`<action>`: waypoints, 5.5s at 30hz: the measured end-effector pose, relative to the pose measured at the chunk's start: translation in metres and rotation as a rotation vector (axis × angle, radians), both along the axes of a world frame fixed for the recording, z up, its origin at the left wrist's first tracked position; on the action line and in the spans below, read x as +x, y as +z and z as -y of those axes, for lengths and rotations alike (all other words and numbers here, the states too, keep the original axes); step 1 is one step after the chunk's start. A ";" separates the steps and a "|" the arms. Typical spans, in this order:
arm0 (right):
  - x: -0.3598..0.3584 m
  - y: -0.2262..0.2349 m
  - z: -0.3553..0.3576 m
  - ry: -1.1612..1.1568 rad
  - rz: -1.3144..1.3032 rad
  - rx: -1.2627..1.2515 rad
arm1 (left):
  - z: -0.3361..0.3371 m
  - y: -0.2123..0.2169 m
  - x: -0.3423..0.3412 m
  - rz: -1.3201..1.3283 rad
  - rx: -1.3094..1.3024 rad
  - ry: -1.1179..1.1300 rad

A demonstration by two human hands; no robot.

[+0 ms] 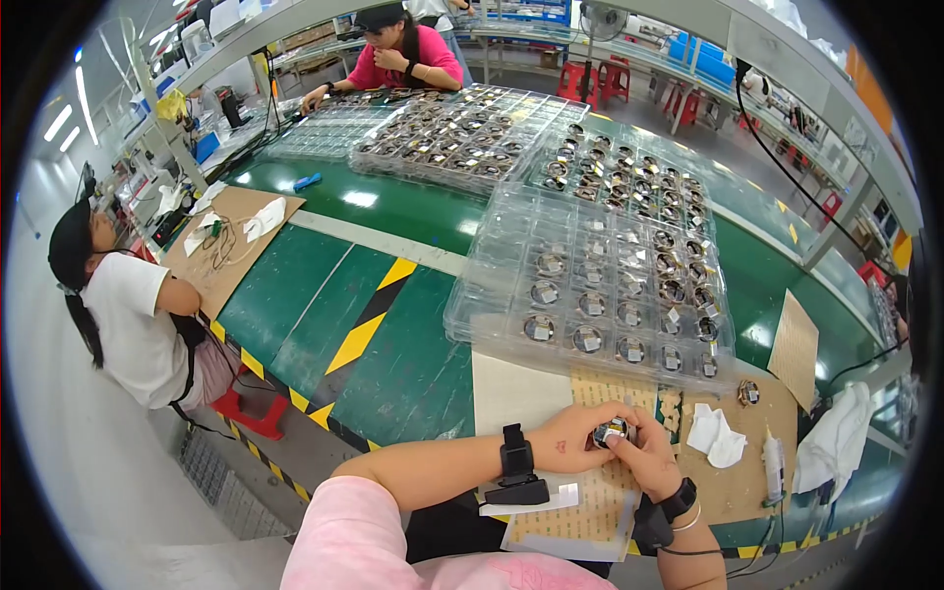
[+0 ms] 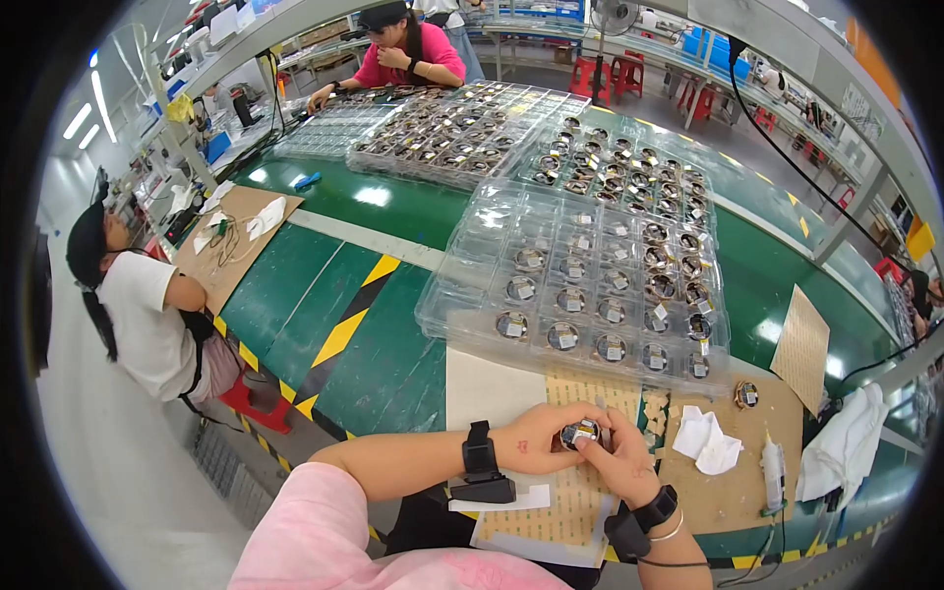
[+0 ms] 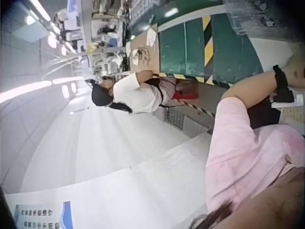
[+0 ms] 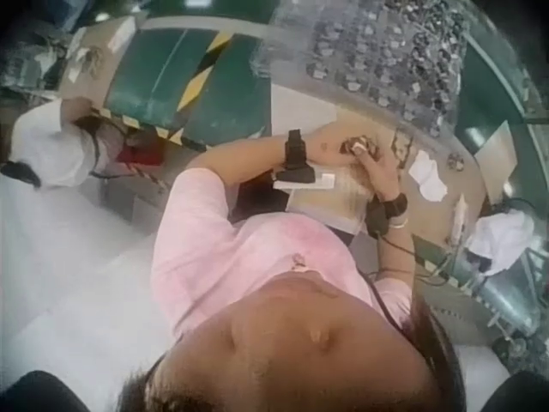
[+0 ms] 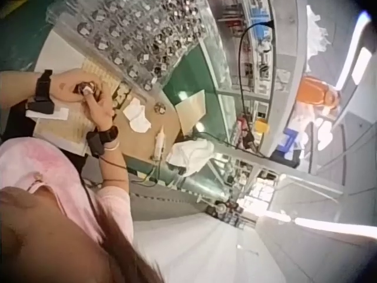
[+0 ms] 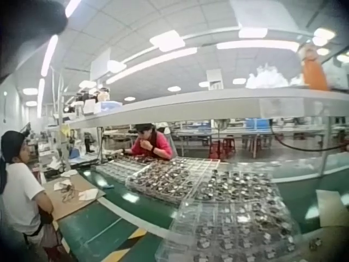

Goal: The person picks up a watch component from a tray, peels a small adhesive piece from a sheet, and applies it to the component. Using tweezers, they press down and secure the adhesive and internal parts within the watch casing before setting it aside.

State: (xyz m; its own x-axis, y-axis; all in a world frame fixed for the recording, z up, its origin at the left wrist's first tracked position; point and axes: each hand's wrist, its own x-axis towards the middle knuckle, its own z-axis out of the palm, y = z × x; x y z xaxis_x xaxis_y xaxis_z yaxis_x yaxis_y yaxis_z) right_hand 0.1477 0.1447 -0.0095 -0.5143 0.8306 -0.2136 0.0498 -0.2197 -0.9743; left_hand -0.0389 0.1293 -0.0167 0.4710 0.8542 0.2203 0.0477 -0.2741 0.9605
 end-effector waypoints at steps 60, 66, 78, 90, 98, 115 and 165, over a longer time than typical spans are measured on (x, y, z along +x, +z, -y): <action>0.103 -0.156 -0.107 -0.172 -0.031 0.208 | -0.110 -0.155 0.105 0.194 -0.366 0.085; 0.123 -0.129 -0.116 -0.237 -0.273 -0.104 | -0.110 -0.151 0.100 0.271 -0.403 0.107; 0.131 -0.102 -0.086 -0.364 -0.363 0.078 | -0.085 -0.142 0.079 0.310 -0.483 0.139; 0.102 -0.118 -0.002 -0.143 -0.203 -0.288 | -0.070 -0.151 0.067 0.284 -0.478 0.073; 0.078 -0.131 0.005 0.174 0.221 -0.014 | -0.069 -0.161 0.063 0.180 -0.403 0.066; 0.076 -0.156 -0.011 0.191 0.211 -0.117 | -0.078 -0.175 0.066 0.126 -0.367 0.049; 0.109 -0.166 -0.127 -0.179 -0.175 0.211 | -0.135 -0.166 0.088 0.275 -0.514 0.071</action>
State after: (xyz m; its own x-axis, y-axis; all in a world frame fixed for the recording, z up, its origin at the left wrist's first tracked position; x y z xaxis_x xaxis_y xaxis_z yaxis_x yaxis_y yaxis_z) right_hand 0.2567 0.2720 -0.1751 -0.3701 0.9275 0.0517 -0.1438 -0.0023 -0.9896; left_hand 0.0492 0.2644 -0.1830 0.3927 0.9112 -0.1245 -0.2211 0.2250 0.9489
